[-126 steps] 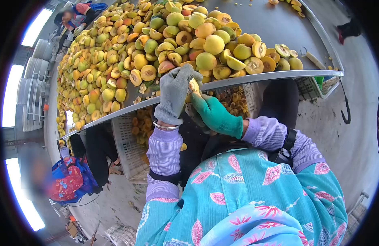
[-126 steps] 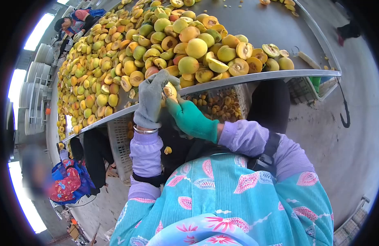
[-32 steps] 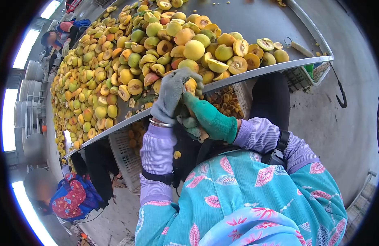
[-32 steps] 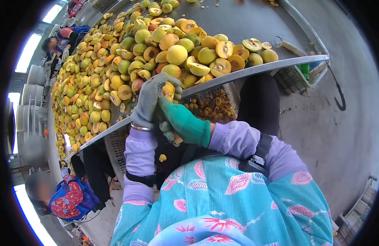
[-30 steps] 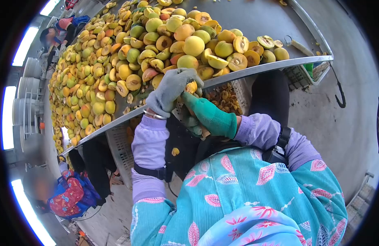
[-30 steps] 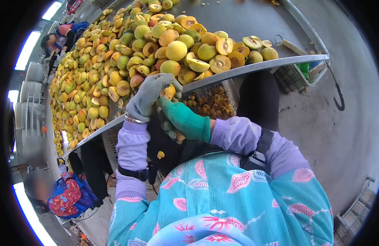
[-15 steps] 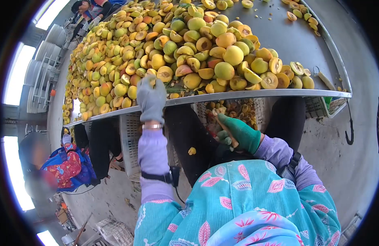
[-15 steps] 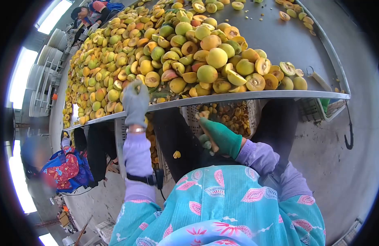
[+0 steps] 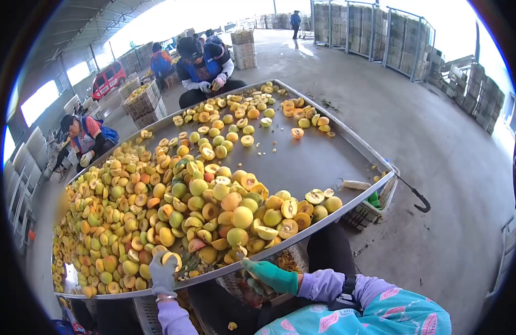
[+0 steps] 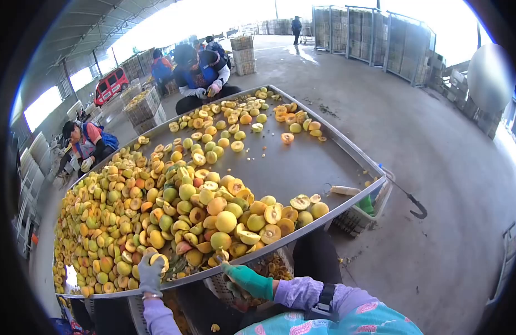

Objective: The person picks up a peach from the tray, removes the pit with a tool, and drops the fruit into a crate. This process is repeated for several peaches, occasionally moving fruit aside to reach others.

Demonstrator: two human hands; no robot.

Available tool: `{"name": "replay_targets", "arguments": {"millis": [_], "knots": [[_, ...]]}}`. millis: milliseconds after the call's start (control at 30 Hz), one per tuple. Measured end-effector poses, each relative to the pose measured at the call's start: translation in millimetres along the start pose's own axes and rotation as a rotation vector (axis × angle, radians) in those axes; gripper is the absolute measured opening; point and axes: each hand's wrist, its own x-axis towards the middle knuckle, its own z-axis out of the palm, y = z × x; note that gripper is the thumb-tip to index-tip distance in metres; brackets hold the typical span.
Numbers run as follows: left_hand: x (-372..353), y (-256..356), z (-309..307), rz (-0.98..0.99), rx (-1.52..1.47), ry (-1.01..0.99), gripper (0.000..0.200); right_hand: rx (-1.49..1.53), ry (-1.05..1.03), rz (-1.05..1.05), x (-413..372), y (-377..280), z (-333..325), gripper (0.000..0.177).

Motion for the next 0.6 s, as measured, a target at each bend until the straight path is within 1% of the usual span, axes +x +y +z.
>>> {"name": "replay_targets", "arguments": {"millis": [67,100,133,167,233,267,300,367,400,433,467,500,533,567,600], "knots": [[-25.7,26.9,1.5,-0.168,-0.667,-0.061,0.037,0.101,-0.005,0.028,4.5,-0.1,-3.7,0.055],[-34.8,37.8,11.1,-0.187,-0.985,-0.131,0.035,0.153,-0.008,0.043,6.5,1.1,-5.5,0.055],[-43.4,48.7,21.0,-0.204,-1.298,-0.207,0.033,0.163,0.031,0.064,9.9,0.9,-4.7,0.052],[-49.9,58.6,33.9,-0.217,-1.616,-0.282,0.032,0.075,0.047,-0.008,3.8,-8.7,0.5,0.05],[-61.4,77.7,56.4,-0.386,-1.771,-0.241,0.035,-0.091,0.081,-0.135,-19.5,-28.1,17.5,0.047],[-65.1,75.9,70.0,-0.372,-1.84,-0.232,0.034,-0.087,0.016,-0.178,-21.3,-31.6,16.1,0.045],[-71.0,67.1,80.5,-0.225,-1.782,-0.292,0.035,-0.119,0.063,-0.205,-26.4,-34.2,20.1,0.045],[-80.0,55.4,93.8,-0.246,-1.615,-0.291,0.034,-0.179,0.147,-0.262,-36.4,-38.2,33.2,0.044],[-77.5,52.5,104.9,-0.042,-1.372,-0.236,0.033,-0.269,0.073,-0.378,-27.3,-23.7,30.0,0.042],[-73.2,54.6,115.3,0.133,-1.114,-0.18,0.032,-0.398,0.064,-0.578,-19.6,-21.9,30.6,0.038],[-75.2,76.8,101.7,0.484,-0.428,-0.162,0.028,-0.512,0.041,-0.757,-11.5,-16.0,29.9,0.035],[-78.0,94.2,89.2,0.809,0.198,0.064,0.026,-0.63,0.177,-0.753,1.9,-9.6,17.9,0.031],[-83.8,96.8,87.5,0.662,0.018,0.068,0.026,-0.749,0.314,-0.732,14.4,-3.0,6.4,0.028],[-83.3,98.4,82.3,0.645,0.045,0.101,0.031,-0.859,0.447,-0.695,26.3,3.5,-4.7,0.024],[-82.6,94.9,82.4,0.542,0.032,0.092,0.035,-0.648,0.36,-0.669,24.2,2.9,-2.2,0.025]]}}
